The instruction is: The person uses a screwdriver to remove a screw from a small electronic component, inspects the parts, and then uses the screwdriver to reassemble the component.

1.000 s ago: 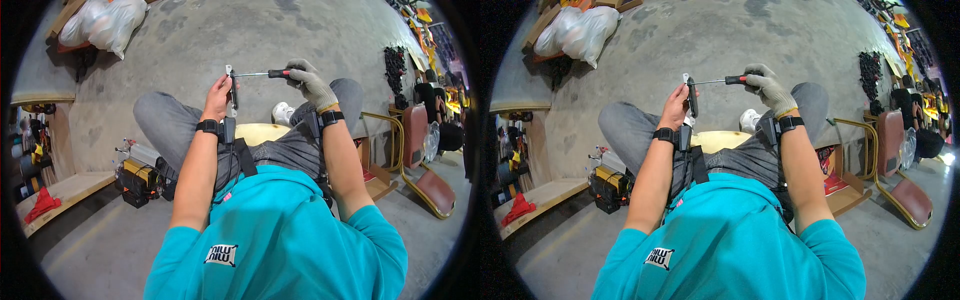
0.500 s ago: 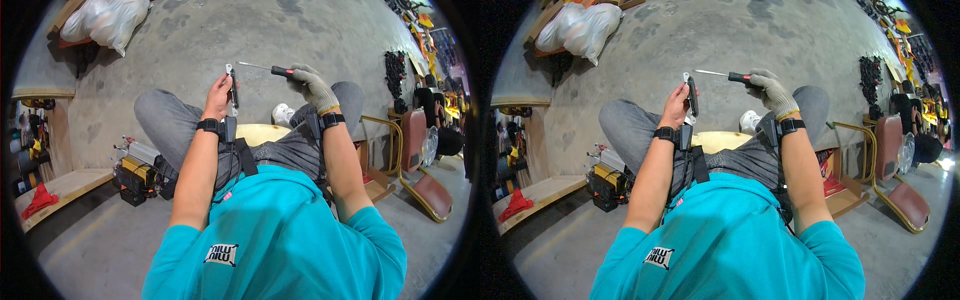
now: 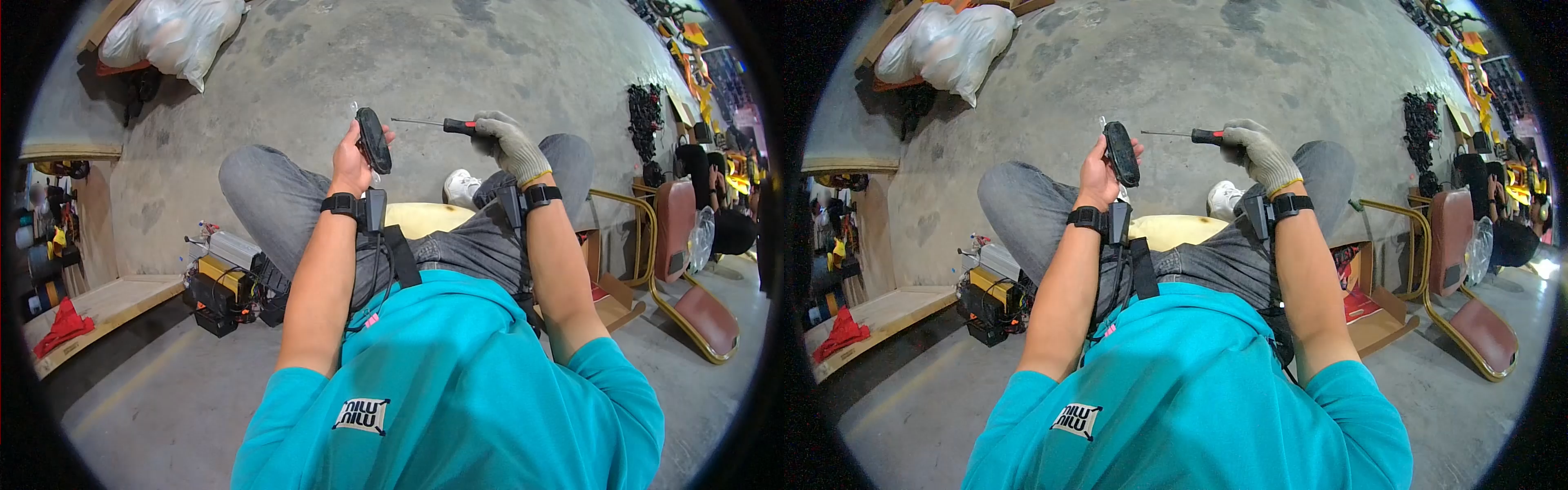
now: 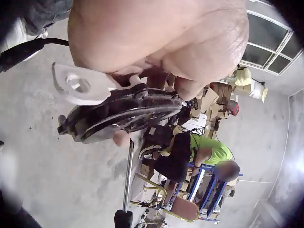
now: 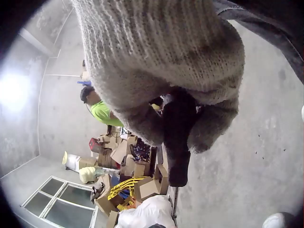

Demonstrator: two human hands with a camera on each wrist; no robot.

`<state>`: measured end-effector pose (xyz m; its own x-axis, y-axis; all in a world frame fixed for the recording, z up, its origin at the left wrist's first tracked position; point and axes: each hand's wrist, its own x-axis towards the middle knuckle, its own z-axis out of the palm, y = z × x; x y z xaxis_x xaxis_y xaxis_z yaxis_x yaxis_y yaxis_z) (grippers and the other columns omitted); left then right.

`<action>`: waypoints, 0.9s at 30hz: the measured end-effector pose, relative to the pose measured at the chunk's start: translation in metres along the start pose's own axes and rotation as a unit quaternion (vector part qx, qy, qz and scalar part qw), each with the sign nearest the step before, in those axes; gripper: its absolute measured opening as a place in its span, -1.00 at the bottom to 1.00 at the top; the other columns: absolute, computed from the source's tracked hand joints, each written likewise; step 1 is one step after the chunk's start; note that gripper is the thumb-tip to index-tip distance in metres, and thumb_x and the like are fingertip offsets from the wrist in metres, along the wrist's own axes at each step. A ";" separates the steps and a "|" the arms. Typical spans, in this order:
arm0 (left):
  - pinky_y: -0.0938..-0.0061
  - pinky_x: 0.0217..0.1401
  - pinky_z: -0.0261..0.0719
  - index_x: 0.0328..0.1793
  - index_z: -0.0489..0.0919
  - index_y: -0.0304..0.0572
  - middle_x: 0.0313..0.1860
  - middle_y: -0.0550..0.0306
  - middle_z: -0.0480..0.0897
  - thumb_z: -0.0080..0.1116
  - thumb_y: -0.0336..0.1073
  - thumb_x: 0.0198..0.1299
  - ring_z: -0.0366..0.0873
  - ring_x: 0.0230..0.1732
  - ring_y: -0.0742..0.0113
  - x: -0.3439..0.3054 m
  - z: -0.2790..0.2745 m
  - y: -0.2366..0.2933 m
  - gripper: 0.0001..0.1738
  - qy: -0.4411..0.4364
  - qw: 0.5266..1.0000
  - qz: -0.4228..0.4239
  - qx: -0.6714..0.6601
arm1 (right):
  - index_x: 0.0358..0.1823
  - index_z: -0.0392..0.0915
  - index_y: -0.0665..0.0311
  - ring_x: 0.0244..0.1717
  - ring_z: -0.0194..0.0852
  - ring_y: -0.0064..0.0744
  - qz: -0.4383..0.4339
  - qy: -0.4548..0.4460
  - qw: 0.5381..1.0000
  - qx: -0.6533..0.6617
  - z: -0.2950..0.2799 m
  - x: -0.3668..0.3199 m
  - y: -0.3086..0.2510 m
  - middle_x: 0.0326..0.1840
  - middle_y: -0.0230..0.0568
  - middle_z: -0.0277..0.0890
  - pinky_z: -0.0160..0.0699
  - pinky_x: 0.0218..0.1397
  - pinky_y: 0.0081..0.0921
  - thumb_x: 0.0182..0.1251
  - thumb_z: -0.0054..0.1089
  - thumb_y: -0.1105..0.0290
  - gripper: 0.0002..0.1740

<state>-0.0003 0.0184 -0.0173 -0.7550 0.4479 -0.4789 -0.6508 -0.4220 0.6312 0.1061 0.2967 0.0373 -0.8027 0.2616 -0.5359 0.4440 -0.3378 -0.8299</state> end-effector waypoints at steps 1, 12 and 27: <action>0.18 0.10 0.63 0.31 0.40 -0.33 0.06 -0.18 0.62 -0.33 0.00 0.56 0.62 0.11 -0.05 0.000 0.000 0.000 -0.45 0.000 1.000 0.000 0.000 | 0.02 0.51 0.40 -0.34 0.60 -0.41 -0.001 0.003 1.000 0.001 0.001 -0.001 0.000 -0.25 -0.18 0.53 0.71 -0.29 -0.55 0.34 0.18 0.41 -0.71; 0.20 0.15 0.62 0.34 0.40 -0.28 0.12 -0.15 0.61 -0.25 0.03 0.55 0.57 0.19 -0.06 0.003 0.001 -0.001 -0.46 -0.014 1.000 0.022 -0.014 | 0.00 0.49 0.40 -0.37 0.59 -0.44 0.008 -0.014 1.000 0.011 0.005 -0.002 -0.001 -0.28 -0.17 0.52 0.66 -0.41 -0.60 0.35 0.17 0.40 -0.73; 0.23 0.16 0.61 0.31 0.40 -0.33 0.08 -0.14 0.61 -0.24 0.04 0.55 0.58 0.18 0.00 0.011 -0.006 -0.008 -0.44 0.019 1.000 0.008 0.010 | -0.03 0.49 0.36 -0.41 0.56 -0.46 -0.010 0.002 1.000 0.011 0.004 -0.001 -0.001 -0.29 -0.16 0.53 0.64 -0.37 -0.58 0.36 0.18 0.29 -0.70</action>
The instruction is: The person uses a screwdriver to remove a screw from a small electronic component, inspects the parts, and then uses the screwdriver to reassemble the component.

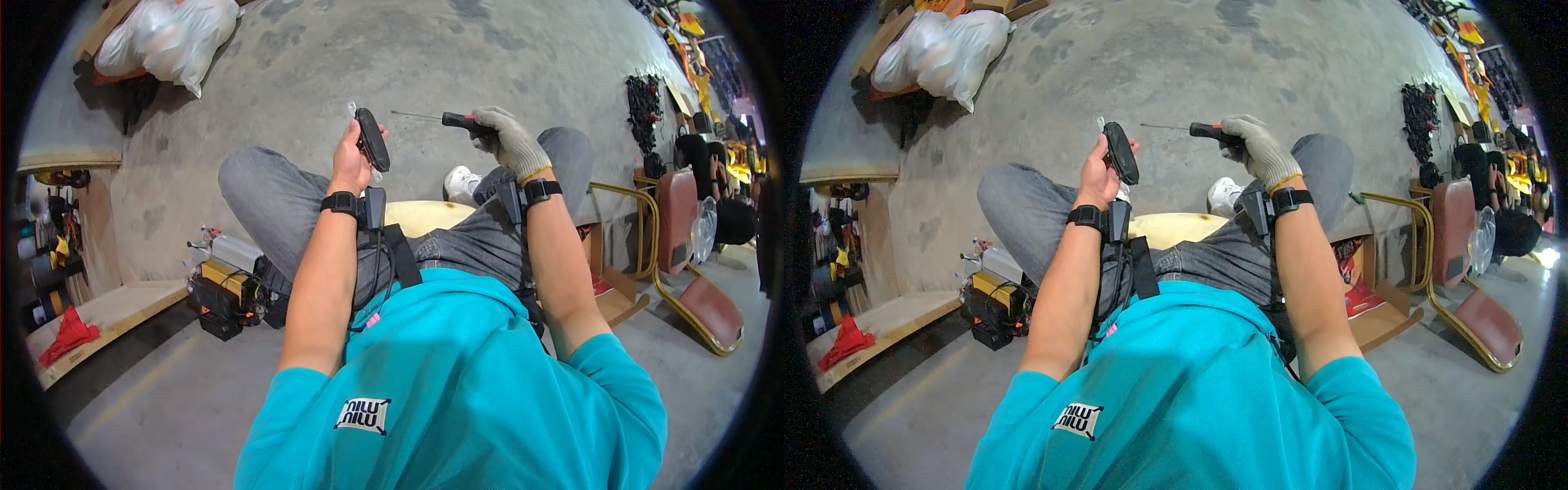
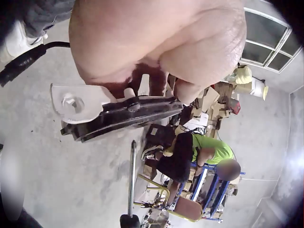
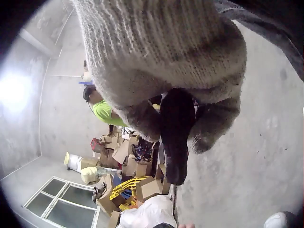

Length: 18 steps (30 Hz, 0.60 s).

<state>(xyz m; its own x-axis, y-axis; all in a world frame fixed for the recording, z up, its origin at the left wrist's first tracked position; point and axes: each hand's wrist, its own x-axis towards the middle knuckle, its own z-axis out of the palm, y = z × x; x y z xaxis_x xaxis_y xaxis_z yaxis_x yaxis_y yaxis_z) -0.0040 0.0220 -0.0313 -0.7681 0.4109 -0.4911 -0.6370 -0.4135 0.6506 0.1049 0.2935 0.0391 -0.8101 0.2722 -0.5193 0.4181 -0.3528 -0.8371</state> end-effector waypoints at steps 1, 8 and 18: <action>0.23 0.16 0.61 0.31 0.40 -0.33 0.08 -0.14 0.61 -0.24 0.04 0.55 0.58 0.18 0.00 0.004 -0.002 -0.001 -0.44 -0.003 1.000 -0.001 0.003 | -0.03 0.49 0.36 -0.42 0.56 -0.45 0.007 0.010 1.000 0.023 0.000 0.001 0.000 -0.30 -0.15 0.53 0.65 -0.38 -0.58 0.38 0.16 0.29 -0.71; 0.19 0.16 0.61 0.33 0.38 -0.35 0.12 -0.16 0.57 -0.30 0.10 0.54 0.56 0.20 -0.05 0.044 0.007 0.002 -0.38 -0.047 0.996 -0.061 0.049 | -0.04 0.50 0.36 -0.46 0.57 -0.42 0.030 0.026 0.990 0.137 -0.004 0.003 0.003 -0.35 -0.14 0.56 0.65 -0.44 -0.57 0.43 0.11 0.29 -0.73; 0.14 0.23 0.57 0.39 0.33 -0.37 0.17 -0.19 0.55 -0.28 0.14 0.53 0.52 0.25 -0.08 0.051 0.017 0.003 -0.32 -0.045 0.998 -0.045 0.020 | 0.09 0.45 0.43 -0.38 0.60 -0.35 -0.019 -0.024 0.967 0.253 -0.006 -0.003 -0.003 -0.26 -0.08 0.57 0.67 -0.28 -0.53 0.44 0.16 0.32 -0.65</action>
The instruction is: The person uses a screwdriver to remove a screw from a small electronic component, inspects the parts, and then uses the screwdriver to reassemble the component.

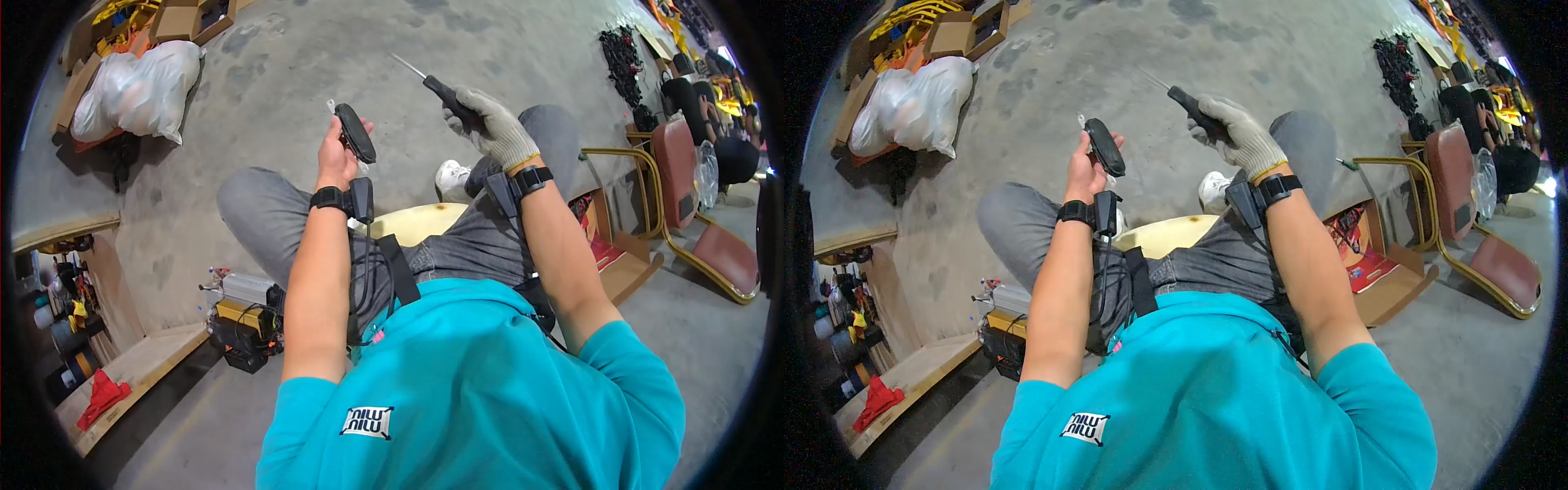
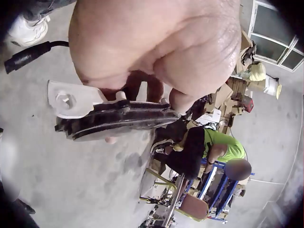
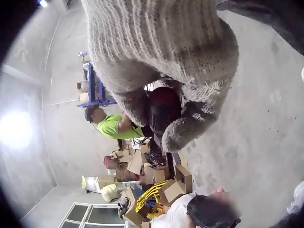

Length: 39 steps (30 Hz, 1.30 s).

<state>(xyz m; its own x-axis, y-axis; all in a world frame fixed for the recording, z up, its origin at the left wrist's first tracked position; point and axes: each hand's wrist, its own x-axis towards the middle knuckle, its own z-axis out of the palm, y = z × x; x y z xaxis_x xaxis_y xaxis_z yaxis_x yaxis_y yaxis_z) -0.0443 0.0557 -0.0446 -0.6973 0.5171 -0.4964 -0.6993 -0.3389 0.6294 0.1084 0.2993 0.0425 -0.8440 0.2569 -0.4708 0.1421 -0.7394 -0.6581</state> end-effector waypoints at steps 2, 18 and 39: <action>0.14 0.24 0.57 0.35 0.36 -0.41 0.16 -0.21 0.56 -0.26 0.11 0.53 0.52 0.26 -0.10 -0.007 0.000 0.004 -0.34 0.008 1.000 0.013 0.003 | 0.20 0.39 0.46 -0.29 0.62 -0.32 -0.042 -0.039 0.998 0.009 0.003 -0.001 0.000 -0.17 -0.07 0.55 0.70 -0.13 -0.47 0.42 0.21 0.36 -0.56; 0.26 0.34 0.48 0.36 0.37 -0.30 0.17 -0.13 0.57 -0.07 -0.12 0.51 0.49 0.30 0.03 -0.079 0.024 -0.008 -0.53 -0.035 0.999 0.024 -0.007 | -0.08 0.45 0.32 -0.22 0.51 -0.41 0.020 -0.024 0.976 -0.216 0.033 -0.013 0.018 -0.21 -0.22 0.48 0.66 -0.05 -0.35 0.25 0.30 0.35 -0.69; 0.29 -0.03 0.72 0.34 0.45 -0.12 0.06 0.08 0.66 -0.16 0.01 0.53 0.67 0.03 0.23 -0.080 0.025 -0.020 -0.53 -0.176 0.980 -0.075 0.059 | 0.08 0.55 0.27 -0.52 0.38 -0.66 0.004 -0.092 0.942 -0.324 0.056 -0.022 0.044 -0.40 -0.41 0.50 0.22 -0.53 -0.68 0.22 0.33 0.17 -0.53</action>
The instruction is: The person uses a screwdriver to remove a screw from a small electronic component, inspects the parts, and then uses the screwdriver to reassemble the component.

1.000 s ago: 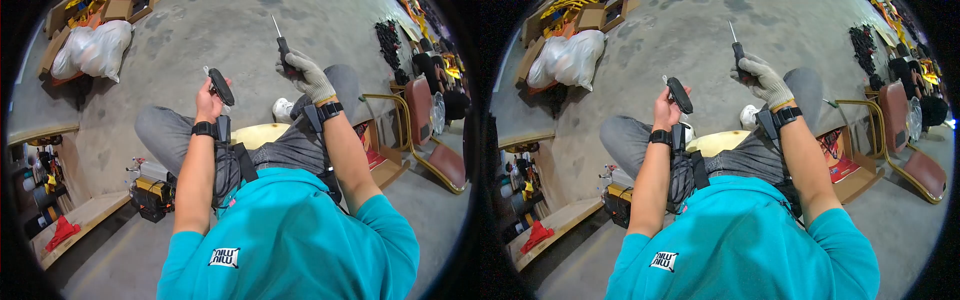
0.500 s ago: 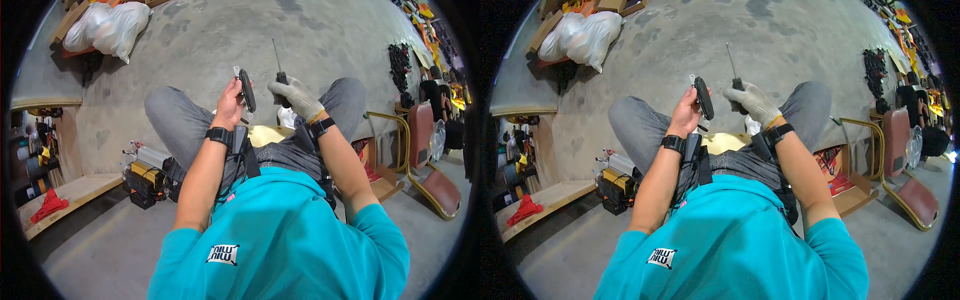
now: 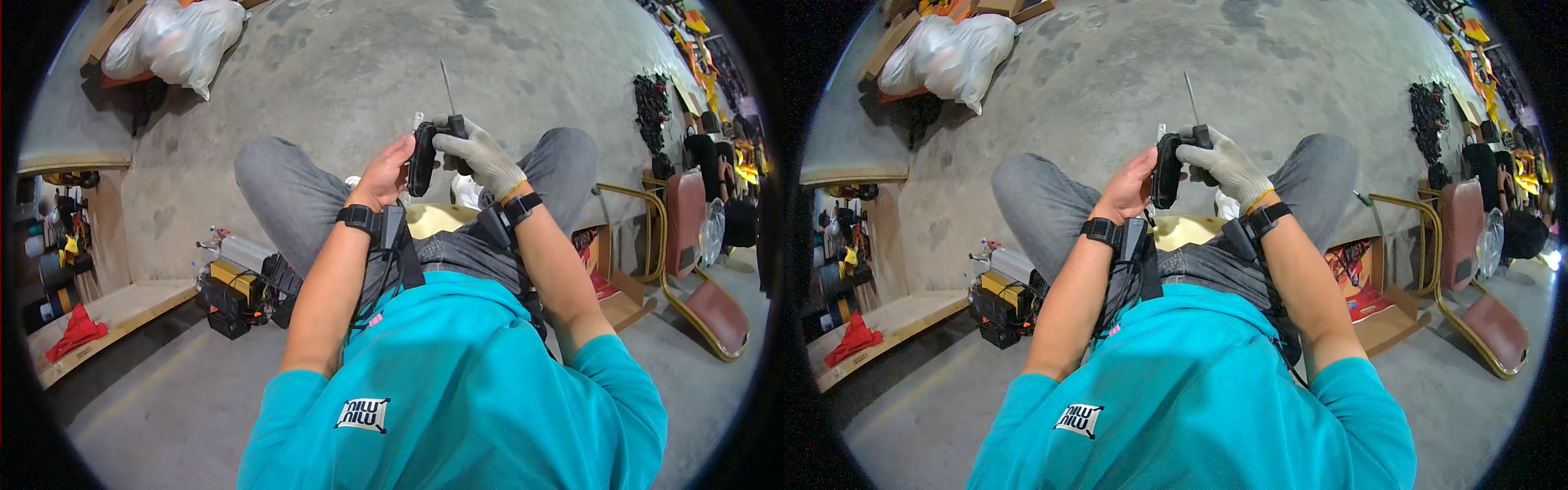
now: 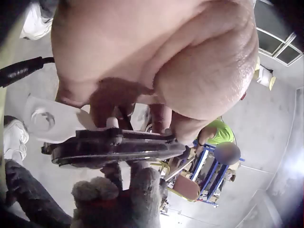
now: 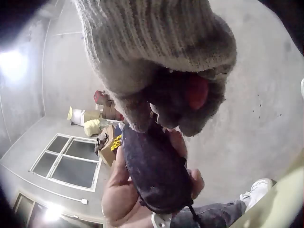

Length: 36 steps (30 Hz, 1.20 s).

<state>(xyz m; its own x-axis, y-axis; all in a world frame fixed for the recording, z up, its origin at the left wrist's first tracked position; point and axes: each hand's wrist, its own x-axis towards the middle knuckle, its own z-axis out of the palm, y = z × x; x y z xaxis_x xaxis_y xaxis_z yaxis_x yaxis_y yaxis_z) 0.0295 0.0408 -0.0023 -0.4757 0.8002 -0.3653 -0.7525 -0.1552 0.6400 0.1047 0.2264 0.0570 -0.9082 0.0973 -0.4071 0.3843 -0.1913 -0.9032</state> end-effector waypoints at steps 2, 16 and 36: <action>0.29 -0.06 0.73 0.36 0.43 -0.13 0.05 0.08 0.66 -0.16 0.02 0.53 0.67 0.04 0.22 0.000 -0.001 -0.004 -0.51 -0.010 0.999 -0.023 0.034 | 0.10 0.54 0.28 -0.51 0.38 -0.66 -0.013 -0.010 1.000 0.026 -0.003 0.002 0.005 -0.38 -0.41 0.51 0.24 -0.52 -0.67 0.21 0.33 0.18 -0.52; 0.22 0.00 0.72 0.52 0.27 -0.15 0.27 0.03 0.50 -0.10 -0.12 0.53 0.61 0.05 0.28 0.001 -0.009 -0.006 -0.47 0.011 0.995 0.055 0.080 | 0.00 0.56 0.23 -0.46 0.42 -0.63 0.012 -0.018 0.997 0.072 -0.015 0.004 0.002 -0.33 -0.39 0.53 0.46 -0.39 -0.61 0.26 0.30 0.25 -0.66; 0.37 -0.01 0.63 0.21 0.47 -0.30 0.02 -0.09 0.63 -0.13 -0.21 0.53 0.65 -0.05 0.20 -0.012 0.011 0.009 -0.65 0.003 0.996 -0.026 0.082 | -0.01 0.55 0.19 -0.48 0.44 -0.67 0.005 -0.030 0.996 0.088 -0.028 0.005 -0.001 -0.33 -0.40 0.55 0.45 -0.44 -0.68 0.26 0.34 0.23 -0.67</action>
<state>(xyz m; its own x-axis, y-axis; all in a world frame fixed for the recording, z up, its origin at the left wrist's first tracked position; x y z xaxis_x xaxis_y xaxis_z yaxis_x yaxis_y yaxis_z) 0.0334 0.0366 0.0154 -0.4415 0.8007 -0.4049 -0.6916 -0.0162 0.7221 0.1051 0.2547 0.0517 -0.9146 0.0365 -0.4028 0.3639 -0.3604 -0.8589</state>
